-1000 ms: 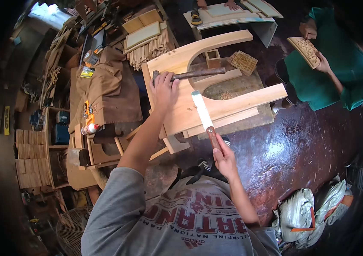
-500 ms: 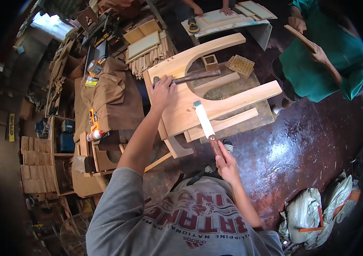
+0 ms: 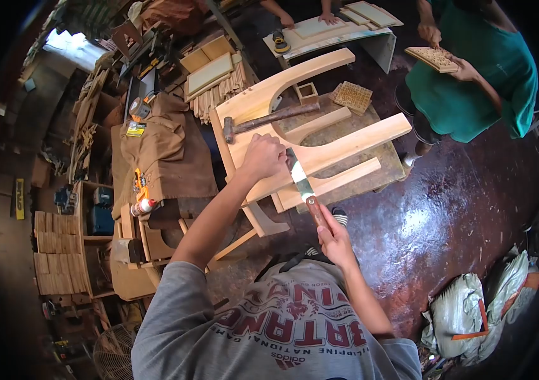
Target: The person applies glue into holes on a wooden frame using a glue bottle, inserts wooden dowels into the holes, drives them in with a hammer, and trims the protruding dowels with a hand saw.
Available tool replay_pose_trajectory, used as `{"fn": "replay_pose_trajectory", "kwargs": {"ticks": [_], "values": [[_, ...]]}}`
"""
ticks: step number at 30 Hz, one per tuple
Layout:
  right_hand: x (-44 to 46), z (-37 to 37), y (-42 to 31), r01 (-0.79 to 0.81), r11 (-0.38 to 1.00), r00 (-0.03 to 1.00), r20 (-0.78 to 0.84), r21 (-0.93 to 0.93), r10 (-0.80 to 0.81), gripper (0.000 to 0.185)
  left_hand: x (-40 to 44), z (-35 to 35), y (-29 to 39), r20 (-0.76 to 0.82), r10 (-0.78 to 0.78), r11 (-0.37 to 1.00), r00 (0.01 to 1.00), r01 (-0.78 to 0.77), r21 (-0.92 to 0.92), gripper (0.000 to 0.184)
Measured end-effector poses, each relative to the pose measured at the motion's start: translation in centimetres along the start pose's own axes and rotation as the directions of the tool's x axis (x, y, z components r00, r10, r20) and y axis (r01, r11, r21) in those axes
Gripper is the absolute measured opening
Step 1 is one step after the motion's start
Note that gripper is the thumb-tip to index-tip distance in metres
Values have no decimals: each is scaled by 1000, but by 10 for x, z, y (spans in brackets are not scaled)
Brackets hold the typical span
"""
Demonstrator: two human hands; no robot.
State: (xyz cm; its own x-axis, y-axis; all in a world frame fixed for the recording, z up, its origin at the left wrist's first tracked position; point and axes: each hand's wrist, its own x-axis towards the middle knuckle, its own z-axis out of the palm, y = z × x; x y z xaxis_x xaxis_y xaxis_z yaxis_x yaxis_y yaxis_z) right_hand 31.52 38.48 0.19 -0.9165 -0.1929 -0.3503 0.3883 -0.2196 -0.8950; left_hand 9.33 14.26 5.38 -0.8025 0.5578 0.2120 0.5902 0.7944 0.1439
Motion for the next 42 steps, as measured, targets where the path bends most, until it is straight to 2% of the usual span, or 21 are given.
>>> {"fn": "replay_pose_trajectory", "kwargs": {"ticks": [2, 5, 7, 8, 10, 11, 12, 13, 14, 15, 16, 17, 18, 20, 25, 27, 30, 31, 32, 36, 42], "values": [[-1, 1, 1, -23, 999, 1000, -4, 21, 23, 60, 0, 2, 2, 74, -11, 1000, 997, 11, 11, 13], [12, 5, 10, 33, 999, 999, -18, -23, -33, 61, -9, 6, 4, 46, -37, 999, 998, 37, 1, 11], [25, 9, 26, 173, 978, 983, -42, -114, -179, 60, -12, 10, 5, -9, -36, 999, 999, 36, -14, 10], [20, 9, 23, 172, 979, 983, -44, -110, -177, 60, -15, 12, 5, -64, -38, 999, 997, 36, -31, 9], [3, 4, 7, -29, 996, 1000, 3, -85, 29, 58, -25, 13, -1, -94, -26, 998, 995, 21, -57, 9], [2, 3, 13, -29, 996, 1000, 2, -89, 30, 58, -29, 8, 1, -123, -19, 997, 992, 9, -82, 9], [5, 4, 20, 60, 991, 998, -9, -121, -61, 58, -32, 2, 1, -123, -19, 996, 992, 8, -84, 9], [7, 5, 27, 148, 977, 988, -18, -152, -152, 58, -35, -6, -2, -212, -92, 978, 973, 48, -205, 11], [7, 7, 19, 145, 978, 989, -16, -152, -150, 58, -37, -17, -1, -289, -178, 942, 941, 78, -326, 13], [8, 9, 3, 58, 994, 998, -9, -91, -59, 58, -39, -28, -1, -289, -187, 942, 939, 87, -325, 13], [9, 11, -6, -32, 999, 999, 8, -35, 33, 58, -41, -39, -1, -267, -368, 861, 891, 218, -460, 16], [19, 11, 11, 160, 981, 987, -13, -112, -163, 58, -46, -45, -2, -220, -537, 741, 814, 331, -584, 18], [27, 11, 21, 158, 981, 987, 1, -117, -159, 58, -55, -42, -7, -223, -549, 737, 806, 340, -583, 18], [42, 12, 29, 256, 944, 965, 4, -207, -261, 59, -66, -31, -15, -110, -505, 799, 856, 415, -435, 22], [59, 21, 34, 242, 943, 970, 35, -230, -240, 60, -66, -17, -1, -54, -519, 828, 853, 487, -278, 26], [62, 26, 30, 255, 940, 966, 31, -227, -255, 60, -60, -13, -3, -88, -402, 890, 912, 366, -271, 26], [63, 30, 24, 185, 955, 981, -5, -230, -192, 58, -49, -10, -4, -60, -298, 935, 953, 278, -222, 22], [63, 31, 23, 176, 972, 984, 6, -156, -178, 59, -46, -10, -3, -56, -296, 935, 953, 278, -220, 22], [63, 32, 21, 167, 983, 986, 18, -83, -166, 60, -42, -12, 0, 0, -284, 947, 959, 280, -154, 20], [62, 29, 19, 135, 983, 991, 20, -124, -134, 59, -30, -13, -3, 85, -205, 978, 975, 206, -9, 16], [63, 31, 30, 216, 966, 976, 1, -141, -218, 60, -17, -16, -12, 254, -76, 996, 964, 64, 57, 15]]}}
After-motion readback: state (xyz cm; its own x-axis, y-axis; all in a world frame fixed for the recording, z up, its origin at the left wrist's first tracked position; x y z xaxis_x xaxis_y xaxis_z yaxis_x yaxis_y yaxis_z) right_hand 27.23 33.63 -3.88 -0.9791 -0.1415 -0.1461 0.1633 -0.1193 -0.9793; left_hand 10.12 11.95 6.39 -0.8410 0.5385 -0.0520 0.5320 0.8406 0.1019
